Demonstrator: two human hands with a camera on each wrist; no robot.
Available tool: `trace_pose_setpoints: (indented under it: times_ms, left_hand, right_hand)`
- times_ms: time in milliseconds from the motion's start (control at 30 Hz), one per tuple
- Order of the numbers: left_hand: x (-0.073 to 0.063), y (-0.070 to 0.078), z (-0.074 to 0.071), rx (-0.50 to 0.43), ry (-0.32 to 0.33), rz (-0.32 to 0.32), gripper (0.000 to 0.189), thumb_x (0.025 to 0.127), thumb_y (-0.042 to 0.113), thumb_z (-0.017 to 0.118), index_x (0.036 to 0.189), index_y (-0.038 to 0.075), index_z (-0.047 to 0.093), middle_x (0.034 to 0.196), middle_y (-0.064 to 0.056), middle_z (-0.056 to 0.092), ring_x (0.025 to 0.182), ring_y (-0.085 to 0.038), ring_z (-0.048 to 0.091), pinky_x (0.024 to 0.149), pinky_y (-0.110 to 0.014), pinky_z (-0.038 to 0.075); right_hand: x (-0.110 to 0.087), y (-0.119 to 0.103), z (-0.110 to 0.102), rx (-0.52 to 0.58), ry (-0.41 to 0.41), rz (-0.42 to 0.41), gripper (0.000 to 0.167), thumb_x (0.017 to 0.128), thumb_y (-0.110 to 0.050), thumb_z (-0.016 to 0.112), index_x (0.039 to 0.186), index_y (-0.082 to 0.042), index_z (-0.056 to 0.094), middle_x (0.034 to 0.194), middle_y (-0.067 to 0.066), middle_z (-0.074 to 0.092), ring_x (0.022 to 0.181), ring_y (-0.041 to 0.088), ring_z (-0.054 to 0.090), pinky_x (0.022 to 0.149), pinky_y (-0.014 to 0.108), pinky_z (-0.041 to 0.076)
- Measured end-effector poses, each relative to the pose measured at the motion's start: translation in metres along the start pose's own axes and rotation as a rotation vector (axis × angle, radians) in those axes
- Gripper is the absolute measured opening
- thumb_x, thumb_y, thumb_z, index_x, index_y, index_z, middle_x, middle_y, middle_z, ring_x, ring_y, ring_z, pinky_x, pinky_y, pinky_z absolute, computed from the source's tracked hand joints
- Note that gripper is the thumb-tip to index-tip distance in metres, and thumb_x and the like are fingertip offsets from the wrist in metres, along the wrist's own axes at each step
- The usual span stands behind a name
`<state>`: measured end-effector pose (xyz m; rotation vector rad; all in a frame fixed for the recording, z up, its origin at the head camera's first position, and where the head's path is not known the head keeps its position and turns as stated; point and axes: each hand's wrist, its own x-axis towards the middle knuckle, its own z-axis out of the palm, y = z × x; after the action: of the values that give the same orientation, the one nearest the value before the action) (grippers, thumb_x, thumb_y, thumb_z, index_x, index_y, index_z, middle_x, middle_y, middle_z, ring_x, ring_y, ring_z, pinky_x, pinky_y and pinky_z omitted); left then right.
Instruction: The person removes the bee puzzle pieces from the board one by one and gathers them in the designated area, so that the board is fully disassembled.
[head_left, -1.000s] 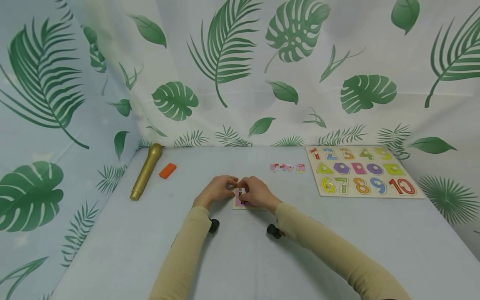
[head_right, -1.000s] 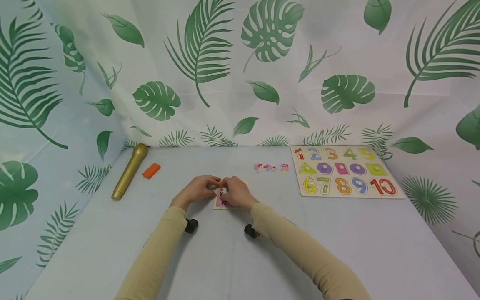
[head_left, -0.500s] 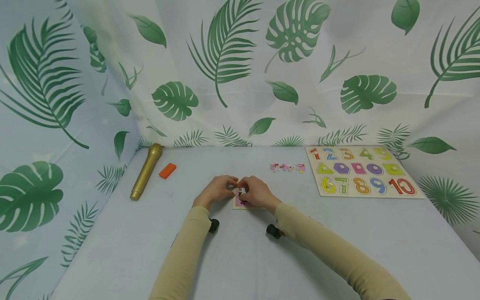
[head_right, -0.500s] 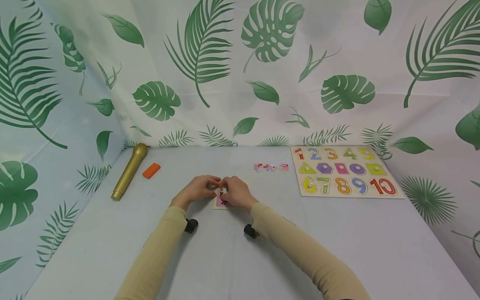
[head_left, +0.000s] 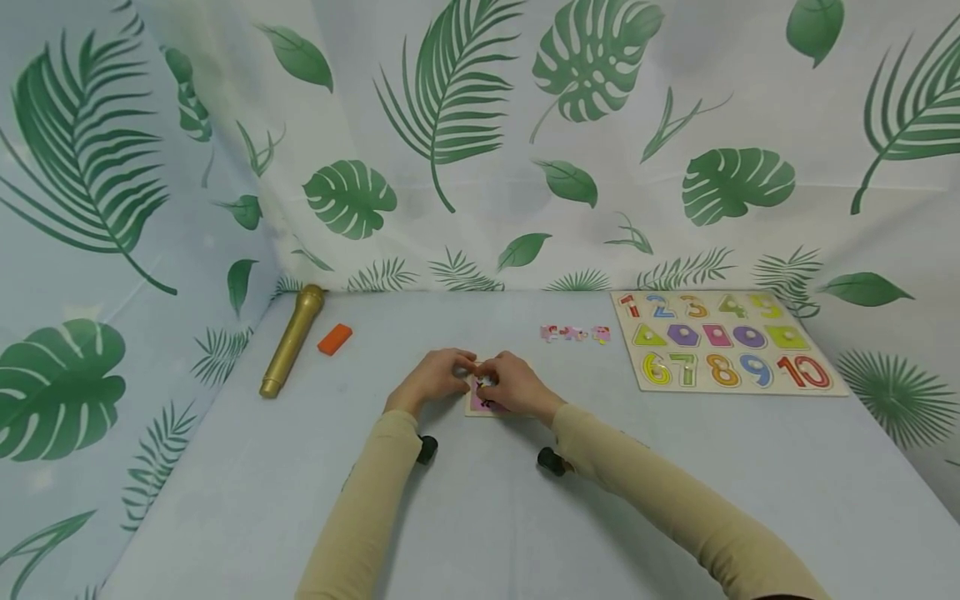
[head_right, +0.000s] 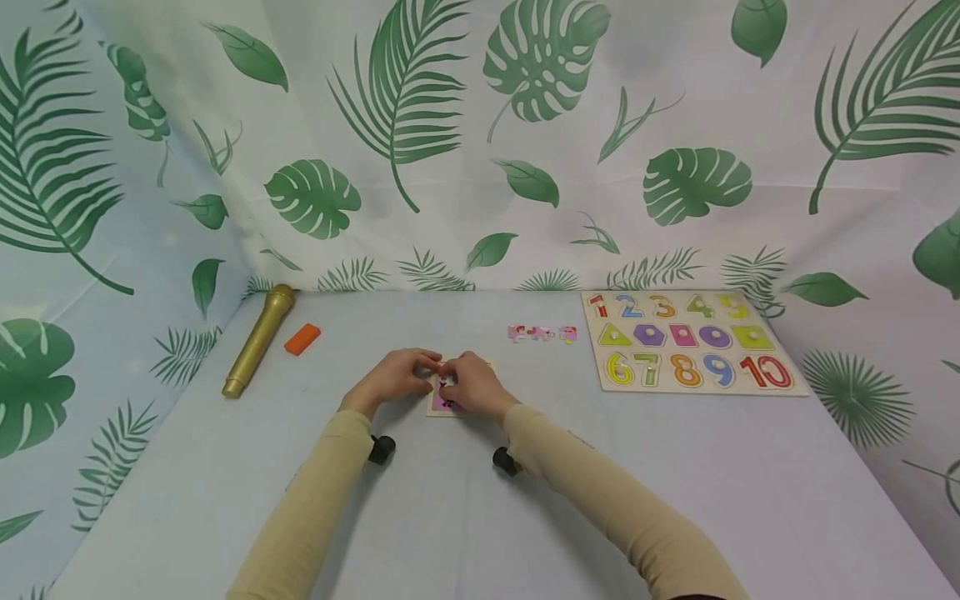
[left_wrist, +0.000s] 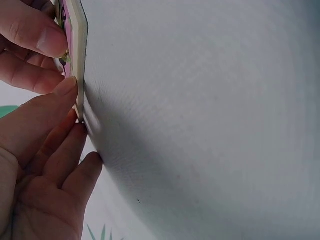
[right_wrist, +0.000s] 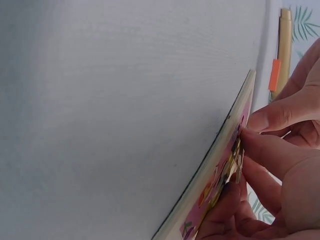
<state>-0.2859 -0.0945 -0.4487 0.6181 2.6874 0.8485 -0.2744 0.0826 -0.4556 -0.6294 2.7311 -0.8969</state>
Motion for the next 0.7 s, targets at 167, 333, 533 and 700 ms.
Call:
trace_pose_setpoints:
  times_ms: [167, 333, 533, 700]
  left_hand:
    - [0.000, 0.000, 0.000, -0.003, -0.003, -0.003, 0.034, 0.085, 0.002, 0.072, 0.119, 0.002, 0.069, 0.140, -0.009, 0.055, 0.135, -0.029, 0.044, 0.112, -0.042, 0.035]
    - [0.001, 0.000, -0.001, -0.001, 0.001, -0.008, 0.033, 0.085, 0.003, 0.073, 0.118, 0.002, 0.070, 0.140, -0.009, 0.055, 0.134, -0.029, 0.045, 0.112, -0.042, 0.035]
    - [0.002, 0.000, 0.001, -0.019, 0.005, -0.027, 0.035, 0.085, 0.005, 0.074, 0.119, 0.002, 0.069, 0.140, -0.008, 0.055, 0.135, -0.028, 0.044, 0.112, -0.041, 0.035]
    - [0.001, 0.000, 0.002, -0.043, 0.006, -0.049, 0.036, 0.085, 0.007, 0.075, 0.120, 0.001, 0.068, 0.141, -0.007, 0.055, 0.135, -0.027, 0.043, 0.112, -0.041, 0.035]
  right_hand:
    - [-0.001, 0.000, -0.001, 0.012, -0.008, -0.007, 0.033, 0.086, -0.012, 0.073, 0.119, -0.005, 0.071, 0.105, 0.007, 0.065, 0.096, 0.021, 0.053, 0.085, 0.038, 0.049]
    - [-0.003, 0.003, -0.001, -0.021, 0.022, -0.087, 0.029, 0.087, -0.012, 0.072, 0.115, -0.004, 0.072, 0.107, 0.010, 0.064, 0.100, 0.024, 0.058, 0.087, 0.041, 0.051]
    - [-0.004, 0.007, -0.001, 0.016, 0.065, -0.087, 0.025, 0.087, -0.012, 0.074, 0.111, -0.007, 0.075, 0.106, 0.008, 0.065, 0.095, 0.022, 0.062, 0.084, 0.039, 0.053]
    - [-0.006, 0.010, -0.002, 0.050, 0.077, -0.060, 0.025, 0.087, -0.015, 0.075, 0.111, -0.007, 0.075, 0.106, 0.008, 0.064, 0.094, 0.022, 0.062, 0.085, 0.038, 0.053]
